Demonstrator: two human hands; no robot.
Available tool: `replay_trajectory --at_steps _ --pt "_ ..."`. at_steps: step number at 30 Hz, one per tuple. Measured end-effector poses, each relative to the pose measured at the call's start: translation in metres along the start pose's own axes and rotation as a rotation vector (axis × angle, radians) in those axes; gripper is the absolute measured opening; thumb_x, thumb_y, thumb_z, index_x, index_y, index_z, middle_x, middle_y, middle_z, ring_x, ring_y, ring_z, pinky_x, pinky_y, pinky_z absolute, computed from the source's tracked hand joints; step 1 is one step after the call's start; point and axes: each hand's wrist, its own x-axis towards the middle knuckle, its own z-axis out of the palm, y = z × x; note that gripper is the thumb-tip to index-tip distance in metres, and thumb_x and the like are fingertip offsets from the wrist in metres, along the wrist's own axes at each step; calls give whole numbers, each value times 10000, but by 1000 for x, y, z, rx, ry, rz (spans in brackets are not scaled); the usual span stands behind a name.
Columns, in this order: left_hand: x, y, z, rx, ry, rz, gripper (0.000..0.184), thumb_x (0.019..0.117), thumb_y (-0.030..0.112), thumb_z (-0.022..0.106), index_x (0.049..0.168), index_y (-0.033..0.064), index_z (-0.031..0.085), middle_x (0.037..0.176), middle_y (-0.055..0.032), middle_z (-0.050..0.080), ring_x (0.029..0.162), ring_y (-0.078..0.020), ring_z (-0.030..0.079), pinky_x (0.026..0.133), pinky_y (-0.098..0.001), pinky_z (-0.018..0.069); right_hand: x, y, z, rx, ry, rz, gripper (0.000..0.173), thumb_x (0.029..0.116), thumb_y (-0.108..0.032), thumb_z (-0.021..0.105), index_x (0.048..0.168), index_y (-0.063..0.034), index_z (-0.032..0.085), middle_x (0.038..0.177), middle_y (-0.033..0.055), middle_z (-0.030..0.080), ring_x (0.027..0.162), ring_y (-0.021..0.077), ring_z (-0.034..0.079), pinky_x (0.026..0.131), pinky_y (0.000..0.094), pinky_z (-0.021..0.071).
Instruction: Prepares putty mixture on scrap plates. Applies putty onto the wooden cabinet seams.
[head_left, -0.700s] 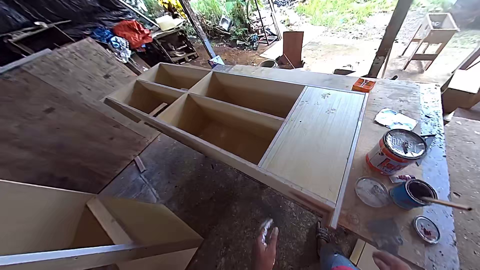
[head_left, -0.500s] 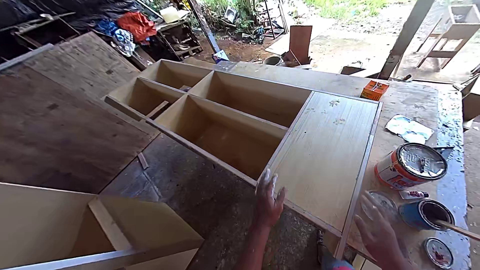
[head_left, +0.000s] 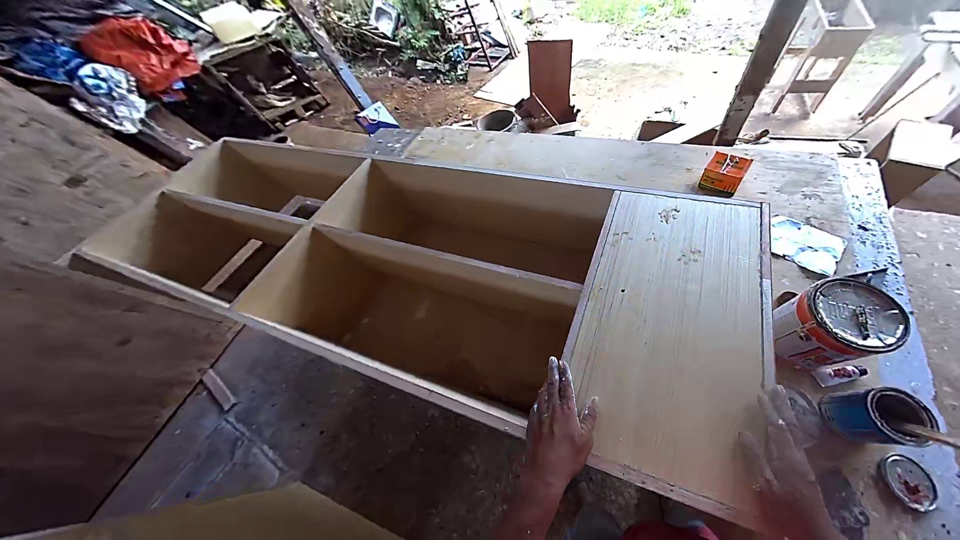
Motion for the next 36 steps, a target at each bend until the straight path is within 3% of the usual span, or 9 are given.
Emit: replay_trajectory --at_steps 4,8,10,13,18,21,24,31,36 --pt "-11 -52 -31 104 -233 260 763 1040 562 396 1633 112 228 1700 -45 208 1511 -202 332 1210 -460 305 -9 -18 -4 -106 -2 243 754 1020 -415 469 1579 59 292 1621 277 327 1514 370 344 1240 474 298" --pt "-16 -101 -45 93 -302 519 662 1056 497 435 1599 128 345 1580 -58 458 1468 -221 413 1244 -492 238 -22 -50 -6 -176 -87 573 714 1058 -419 448 1612 -9 259 1589 262 396 1453 394 438 1191 573 338" --pt "-13 -116 -49 63 -278 602 629 1038 451 504 1571 130 407 1482 -46 570 1377 -207 522 1210 -461 315 -33 -68 -3 -210 -106 639 762 1053 -421 469 1627 -6 190 1591 280 379 1451 419 431 1186 589 337" --pt "7 -136 -73 94 -298 550 769 950 479 652 1581 133 381 1421 -73 613 1286 -248 596 1101 -487 452 -55 -84 3 -273 -85 676 793 1041 -450 477 1632 -11 181 1586 296 377 1446 443 429 1174 614 345" --pt "54 -189 -114 407 -394 302 892 824 571 740 1568 202 413 1648 -60 336 1524 -286 288 1207 -550 275 -70 -90 24 -419 100 673 740 1041 -508 398 1611 -46 301 1493 304 493 1311 504 549 1037 692 439" --pt "61 -199 -108 537 -431 313 585 869 594 661 1338 246 662 1474 11 568 1383 -234 503 1086 -517 442 -64 -95 34 -506 195 696 695 1039 -506 393 1574 -64 402 1415 290 574 1184 518 628 906 738 474" --pt "60 -203 -102 554 -395 346 501 892 652 591 1153 255 748 1309 70 687 1251 -169 615 990 -458 513 -64 -91 36 -518 228 690 666 1042 -489 404 1554 -64 441 1402 281 591 1179 513 634 900 735 478" --pt "58 -203 -97 553 -341 383 441 893 616 624 1099 253 768 1223 60 729 1185 -167 656 949 -446 529 -61 -87 32 -515 213 692 676 1045 -508 391 1558 -69 435 1409 271 590 1183 505 638 911 719 485" --pt "61 -203 -93 537 -341 407 512 891 687 592 1138 273 766 1308 89 691 1209 -154 643 969 -440 531 -52 -91 30 -525 215 752 611 1064 -475 413 1558 -118 451 1428 243 590 1175 513 638 892 745 470"
